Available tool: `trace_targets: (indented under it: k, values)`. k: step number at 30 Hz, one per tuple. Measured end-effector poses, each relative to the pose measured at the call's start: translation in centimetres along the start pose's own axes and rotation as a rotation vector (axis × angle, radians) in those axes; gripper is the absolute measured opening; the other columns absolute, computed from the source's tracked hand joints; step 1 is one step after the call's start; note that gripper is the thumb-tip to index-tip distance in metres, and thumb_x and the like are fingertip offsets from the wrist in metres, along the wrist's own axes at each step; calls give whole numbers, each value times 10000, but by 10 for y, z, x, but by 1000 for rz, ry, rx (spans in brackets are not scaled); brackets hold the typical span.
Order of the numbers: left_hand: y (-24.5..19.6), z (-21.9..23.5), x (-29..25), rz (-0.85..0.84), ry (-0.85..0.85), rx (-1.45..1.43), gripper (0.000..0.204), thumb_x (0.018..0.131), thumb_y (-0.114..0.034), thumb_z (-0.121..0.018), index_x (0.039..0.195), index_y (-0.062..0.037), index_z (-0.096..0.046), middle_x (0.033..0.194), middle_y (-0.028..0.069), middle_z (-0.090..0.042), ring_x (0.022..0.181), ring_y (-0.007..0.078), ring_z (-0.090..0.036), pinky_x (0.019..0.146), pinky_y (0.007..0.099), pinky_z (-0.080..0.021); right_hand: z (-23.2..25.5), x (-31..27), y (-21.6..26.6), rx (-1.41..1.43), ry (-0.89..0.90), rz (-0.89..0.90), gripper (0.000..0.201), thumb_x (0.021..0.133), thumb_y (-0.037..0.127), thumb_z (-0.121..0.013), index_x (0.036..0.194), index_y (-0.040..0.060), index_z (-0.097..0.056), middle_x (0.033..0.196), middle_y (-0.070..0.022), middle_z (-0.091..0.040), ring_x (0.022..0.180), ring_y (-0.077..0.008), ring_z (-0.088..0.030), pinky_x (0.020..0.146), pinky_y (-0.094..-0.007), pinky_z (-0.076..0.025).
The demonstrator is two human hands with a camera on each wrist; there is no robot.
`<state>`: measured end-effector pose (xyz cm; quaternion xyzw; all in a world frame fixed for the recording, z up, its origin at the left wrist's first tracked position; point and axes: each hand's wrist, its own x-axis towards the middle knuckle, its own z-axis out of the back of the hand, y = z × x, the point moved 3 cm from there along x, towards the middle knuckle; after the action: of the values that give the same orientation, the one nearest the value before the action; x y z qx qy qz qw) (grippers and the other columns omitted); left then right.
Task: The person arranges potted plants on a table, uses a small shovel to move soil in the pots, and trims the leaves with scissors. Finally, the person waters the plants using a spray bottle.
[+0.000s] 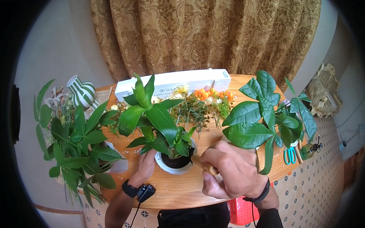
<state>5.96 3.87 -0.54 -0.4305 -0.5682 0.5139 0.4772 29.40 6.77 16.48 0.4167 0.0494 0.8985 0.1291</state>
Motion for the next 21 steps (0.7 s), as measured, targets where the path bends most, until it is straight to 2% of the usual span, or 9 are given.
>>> trace_targets:
  k: [1, 2, 5, 8, 11, 13, 14, 16, 21]
  values:
    - [1, 0, 0, -4, 20, 10, 425, 1097, -305, -425, 1363, 12, -522, 1149, 86, -608, 965, 132, -598, 783, 281, -506, 0, 1, 1, -3, 21, -5, 354, 713, 36, -707, 1046, 19, -590, 734, -48, -592, 550, -191, -563, 520, -330, -428]
    - [-1, 0, 0, -4, 20, 10, 425, 1097, -305, -425, 1363, 12, -522, 1149, 86, -608, 965, 132, -598, 783, 281, -506, 0, 2, 1, -6, 41, -10, 357, 711, 32, -707, 1047, 16, -590, 733, -50, -589, 549, -190, -564, 518, -324, -429]
    - [-5, -2, -1, 60, 37, -79, 424, 1100, -321, -416, 1365, -5, -514, 1039, 55, -602, 764, 86, -605, 567, 243, -500, -3, 2, -1, 10, 26, -4, 363, 707, 24, -705, 1051, 9, -589, 737, -56, -589, 550, -191, -566, 511, -315, -431]
    - [-7, -3, -1, 61, 61, -85, 418, 1101, -322, -408, 1369, -17, -505, 991, 45, -593, 671, 80, -606, 478, 233, -485, -5, 3, -1, 16, 17, 5, 368, 704, 19, -706, 1053, 5, -589, 742, -60, -589, 551, -196, -567, 505, -320, -433]
    - [-7, -2, -1, 53, 51, -54, 407, 1101, -309, -415, 1353, -6, -520, 1018, 48, -594, 746, 75, -599, 547, 236, -490, -5, 5, 0, 10, 22, 5, 368, 702, 15, -704, 1051, 3, -589, 743, -64, -589, 551, -200, -567, 507, -324, -437]
    - [-4, 0, 0, 10, 25, 31, 402, 1098, -293, -427, 1333, 15, -532, 1073, 68, -600, 882, 105, -582, 706, 267, -497, -5, 5, -1, 8, 19, 6, 365, 702, 13, -703, 1049, 3, -589, 742, -64, -589, 549, -202, -566, 507, -324, -438]
    - [-4, 0, 0, 10, 25, 31, 402, 1098, -293, -427, 1333, 15, -532, 1073, 68, -600, 882, 105, -582, 706, 267, -497, -6, 5, -1, 6, 17, 7, 362, 703, 11, -701, 1047, 3, -589, 742, -63, -588, 546, -204, -565, 507, -325, -439]
    - [-4, -1, 1, -10, 25, 8, 394, 1094, -268, -437, 1322, 37, -537, 1162, 95, -600, 1034, 154, -541, 900, 308, -448, -5, 5, 0, 1, 23, 2, 359, 703, 11, -700, 1045, 4, -590, 742, -61, -587, 545, -201, -563, 510, -323, -436]
    - [-4, -1, 1, -31, 38, -33, 383, 1091, -240, -436, 1326, 45, -535, 1239, 118, -592, 1141, 198, -518, 1021, 336, -382, 1, 2, 1, -18, 26, 7, 354, 705, 16, -702, 1040, 9, -591, 740, -52, -584, 540, -191, -555, 516, -316, -423]
